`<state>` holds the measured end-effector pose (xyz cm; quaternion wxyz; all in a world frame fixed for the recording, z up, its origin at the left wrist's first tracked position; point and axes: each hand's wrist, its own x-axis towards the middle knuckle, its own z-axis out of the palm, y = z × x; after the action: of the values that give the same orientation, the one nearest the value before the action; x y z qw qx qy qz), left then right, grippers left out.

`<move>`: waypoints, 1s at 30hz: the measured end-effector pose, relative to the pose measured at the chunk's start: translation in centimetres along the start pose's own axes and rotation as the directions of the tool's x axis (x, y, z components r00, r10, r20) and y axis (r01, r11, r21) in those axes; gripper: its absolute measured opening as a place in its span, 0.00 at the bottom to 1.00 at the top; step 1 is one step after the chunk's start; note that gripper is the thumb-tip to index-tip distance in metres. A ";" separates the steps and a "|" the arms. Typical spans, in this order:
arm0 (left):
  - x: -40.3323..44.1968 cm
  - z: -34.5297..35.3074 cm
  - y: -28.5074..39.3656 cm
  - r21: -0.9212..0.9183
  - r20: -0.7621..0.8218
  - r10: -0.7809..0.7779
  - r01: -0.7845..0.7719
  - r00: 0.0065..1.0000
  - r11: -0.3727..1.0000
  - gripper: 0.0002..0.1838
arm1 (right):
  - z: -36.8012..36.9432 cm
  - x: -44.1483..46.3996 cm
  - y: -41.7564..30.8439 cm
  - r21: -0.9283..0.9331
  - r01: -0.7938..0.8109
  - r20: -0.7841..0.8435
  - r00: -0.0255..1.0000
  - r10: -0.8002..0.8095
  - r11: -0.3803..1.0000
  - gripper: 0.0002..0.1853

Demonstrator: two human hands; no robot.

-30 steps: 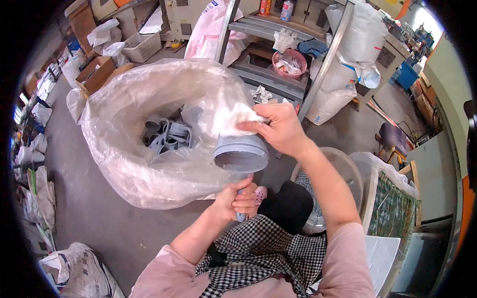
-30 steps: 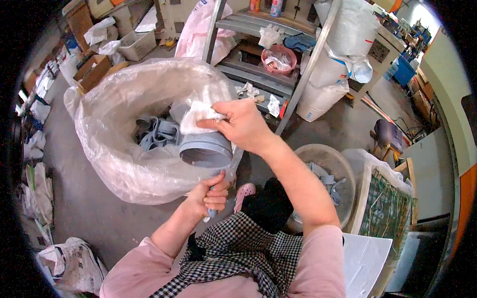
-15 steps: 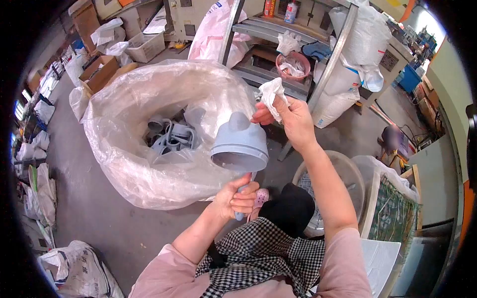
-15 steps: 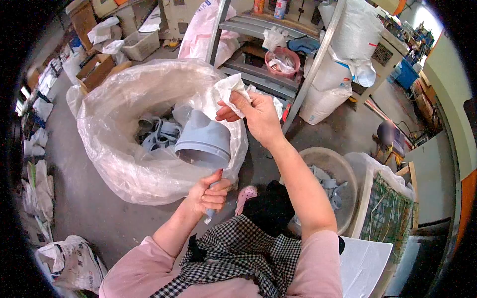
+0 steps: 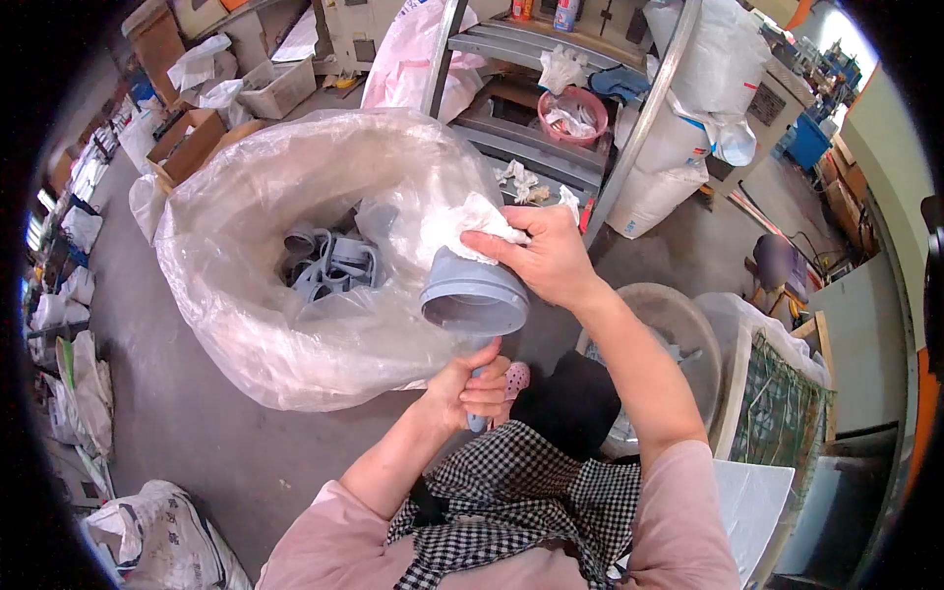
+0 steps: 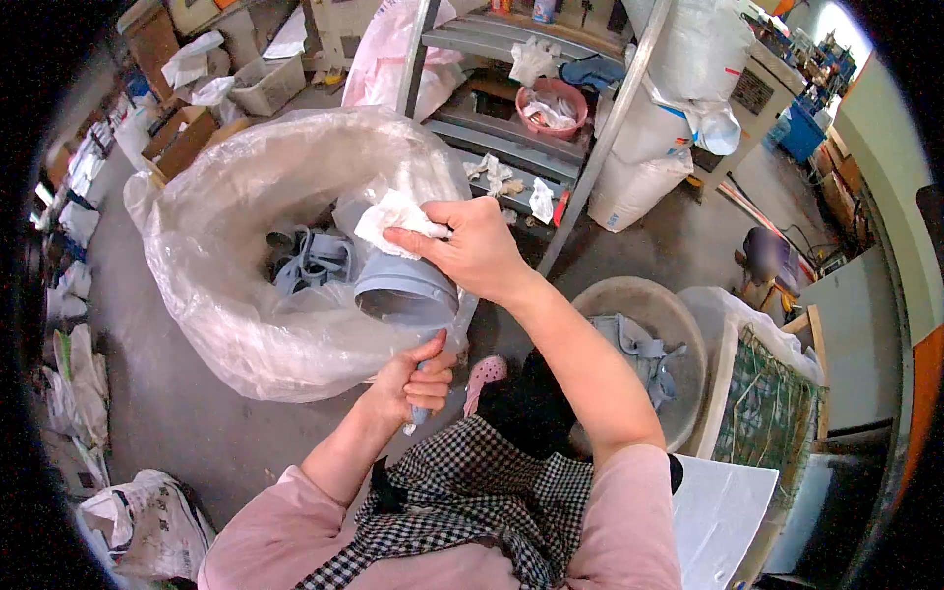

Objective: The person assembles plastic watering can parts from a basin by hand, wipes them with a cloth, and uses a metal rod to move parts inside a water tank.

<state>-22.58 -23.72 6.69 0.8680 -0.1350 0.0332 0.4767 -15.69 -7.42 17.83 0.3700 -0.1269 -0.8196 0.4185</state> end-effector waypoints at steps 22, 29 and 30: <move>-0.2 -3.1 3.8 -0.111 0.079 0.045 -0.036 0.996 0.993 0.26 | -3.7 -1.0 16.7 0.479 -0.635 -0.083 0.655 0.751 0.606 0.21; 0.1 -3.5 5.3 -0.073 -0.127 0.242 -0.253 0.962 0.965 0.25 | -3.7 0.8 24.9 0.615 -0.561 -0.116 0.631 0.767 0.555 0.14; 0.2 -3.3 5.3 0.054 -0.225 0.366 -0.363 0.903 0.930 0.24 | -3.8 1.4 25.6 0.622 -0.541 -0.162 0.618 0.770 0.565 0.13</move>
<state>-26.64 -21.71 2.35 0.7544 -0.1762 0.1611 0.6114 -16.59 11.35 -0.03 0.3668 -0.4121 -0.4643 0.6929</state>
